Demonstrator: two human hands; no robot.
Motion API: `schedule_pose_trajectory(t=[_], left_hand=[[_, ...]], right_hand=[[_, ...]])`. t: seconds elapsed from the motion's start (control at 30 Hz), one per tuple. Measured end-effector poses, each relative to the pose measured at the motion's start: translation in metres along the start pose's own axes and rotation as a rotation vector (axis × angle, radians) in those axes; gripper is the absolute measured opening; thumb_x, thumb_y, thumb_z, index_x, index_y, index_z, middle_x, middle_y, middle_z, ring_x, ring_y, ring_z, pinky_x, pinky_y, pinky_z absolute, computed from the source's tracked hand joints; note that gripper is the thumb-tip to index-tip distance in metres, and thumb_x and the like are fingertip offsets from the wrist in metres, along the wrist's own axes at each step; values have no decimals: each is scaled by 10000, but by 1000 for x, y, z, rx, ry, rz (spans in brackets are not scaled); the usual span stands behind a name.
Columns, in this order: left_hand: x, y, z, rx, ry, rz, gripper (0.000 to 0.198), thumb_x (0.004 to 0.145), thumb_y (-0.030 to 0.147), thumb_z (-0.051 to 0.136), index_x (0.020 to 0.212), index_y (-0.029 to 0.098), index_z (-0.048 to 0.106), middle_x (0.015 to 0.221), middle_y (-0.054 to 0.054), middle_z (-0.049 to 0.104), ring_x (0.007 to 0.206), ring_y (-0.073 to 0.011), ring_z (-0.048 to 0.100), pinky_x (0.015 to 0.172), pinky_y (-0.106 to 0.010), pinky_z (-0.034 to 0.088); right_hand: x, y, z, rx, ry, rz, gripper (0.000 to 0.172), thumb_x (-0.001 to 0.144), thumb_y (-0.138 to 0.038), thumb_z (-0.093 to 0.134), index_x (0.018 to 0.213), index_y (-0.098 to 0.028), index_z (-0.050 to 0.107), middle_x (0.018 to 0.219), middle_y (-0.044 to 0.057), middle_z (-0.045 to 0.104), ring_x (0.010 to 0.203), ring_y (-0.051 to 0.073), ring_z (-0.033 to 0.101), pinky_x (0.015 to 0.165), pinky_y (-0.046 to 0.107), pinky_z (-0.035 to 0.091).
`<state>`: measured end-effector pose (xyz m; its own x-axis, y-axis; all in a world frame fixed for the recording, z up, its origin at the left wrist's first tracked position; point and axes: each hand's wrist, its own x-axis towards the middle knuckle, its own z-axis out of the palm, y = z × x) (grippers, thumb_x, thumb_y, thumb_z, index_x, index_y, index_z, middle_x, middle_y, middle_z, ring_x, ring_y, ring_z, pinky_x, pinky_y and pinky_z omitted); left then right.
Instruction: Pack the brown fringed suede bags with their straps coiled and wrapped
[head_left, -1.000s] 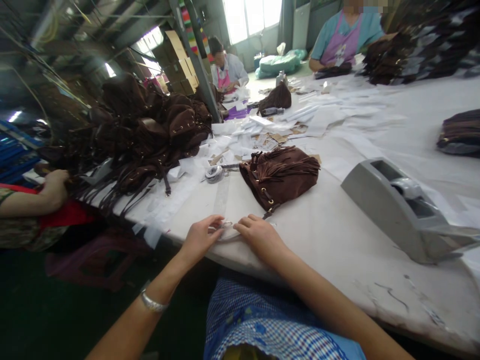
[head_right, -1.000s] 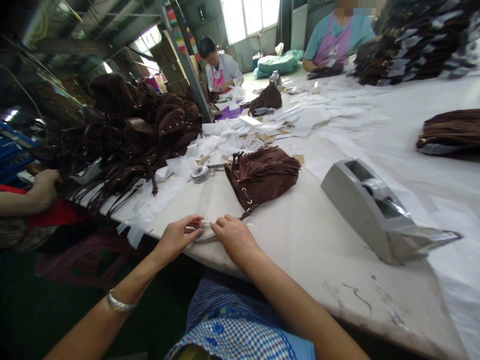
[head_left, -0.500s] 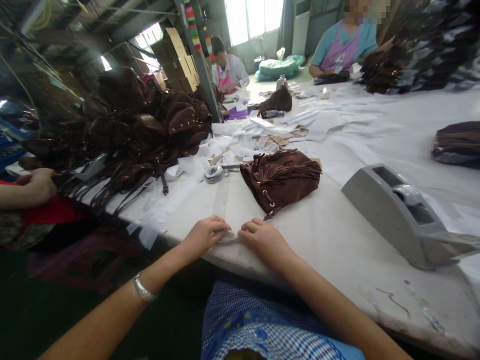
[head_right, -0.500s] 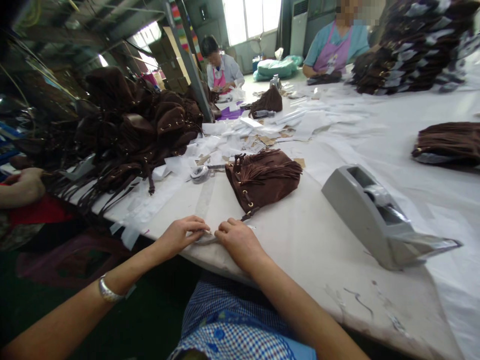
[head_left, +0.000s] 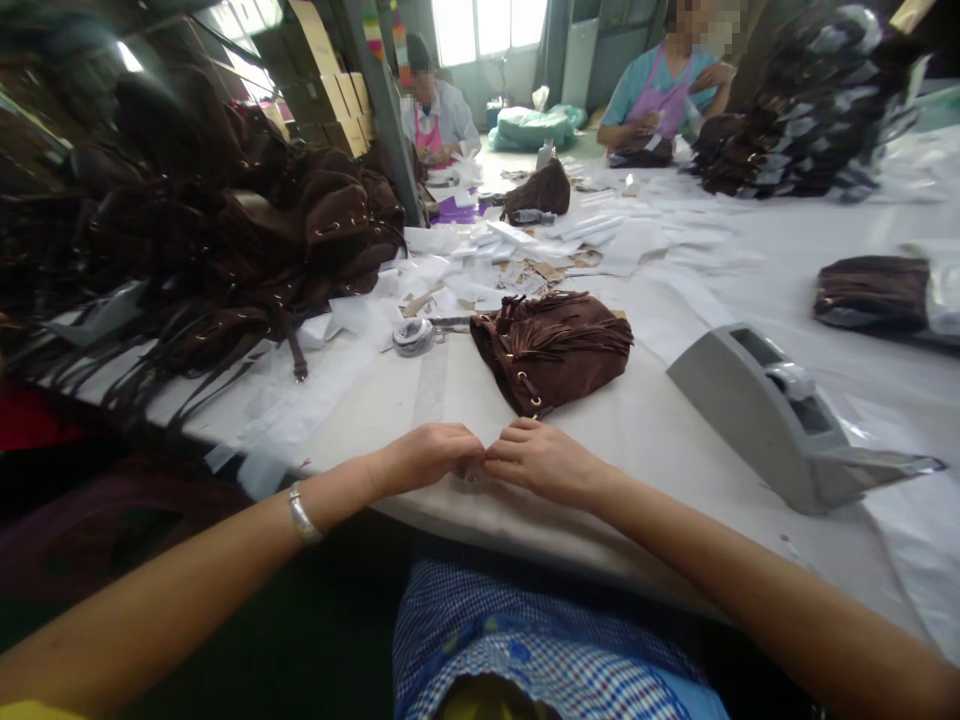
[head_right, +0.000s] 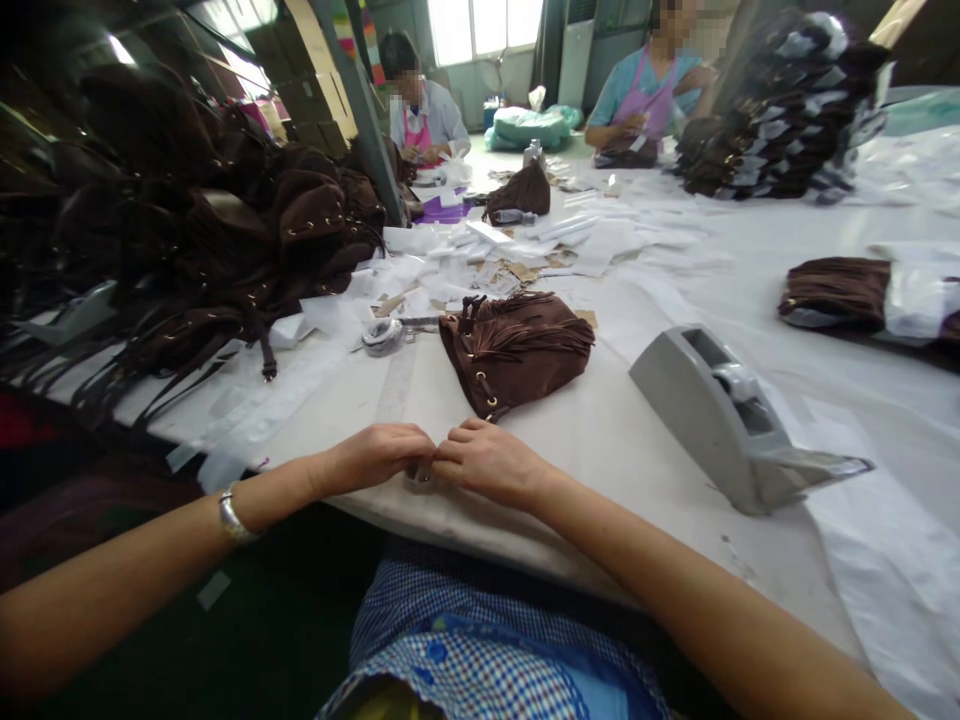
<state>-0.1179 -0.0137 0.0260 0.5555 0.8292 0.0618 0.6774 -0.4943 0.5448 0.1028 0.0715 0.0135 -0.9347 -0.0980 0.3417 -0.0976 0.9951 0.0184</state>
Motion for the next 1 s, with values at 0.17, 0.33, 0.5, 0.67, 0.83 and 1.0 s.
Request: schedule_pose_trajectory(t=[0.17,0.33,0.5,0.67,0.83,1.0], left_hand=[[3,-6,4,-38,45,-30,203,923,189,470,845,195,657,773,-28,634,688,-123,568,672,-207,455],[4,-13,3,-183,81,-97,155,871,188,512,800,203,649,751,-9,652,677,-123,573,686,-216,468],[8,-18,2,-405,57,-210,104,781,160,584,868,205,618,819,8,652,755,-133,617,737,-243,514],[11,-24,3,-616,130,-239,145,729,170,676,816,183,561,830,8,580,743,-119,595,705,-242,526],[9,-35,5,-825,62,-250,254,711,260,771,668,165,540,827,-29,621,789,-143,617,733,-264,524],[9,-39,2,-843,-18,-257,171,732,286,771,794,157,677,890,-61,694,846,-176,660,806,-307,540]], right_hand=[[-1,9,5,-21,32,-67,245,1026,-204,415,1089,-187,651,930,33,675,810,156,532,721,307,374],[2,14,16,77,45,-58,258,1010,-200,436,1188,-181,621,976,55,670,825,152,553,733,296,413],[6,16,17,149,39,-24,284,1004,-231,458,1232,-218,626,998,52,674,834,142,575,742,281,444],[5,19,18,181,27,-79,296,1014,-231,436,1233,-176,627,1001,71,686,818,155,572,728,293,445],[4,20,21,230,70,-83,289,1018,-220,424,1212,-174,633,980,74,683,814,159,569,728,293,458],[4,18,24,228,87,-63,292,1029,-235,401,1140,-140,653,950,88,685,807,156,573,741,285,479]])
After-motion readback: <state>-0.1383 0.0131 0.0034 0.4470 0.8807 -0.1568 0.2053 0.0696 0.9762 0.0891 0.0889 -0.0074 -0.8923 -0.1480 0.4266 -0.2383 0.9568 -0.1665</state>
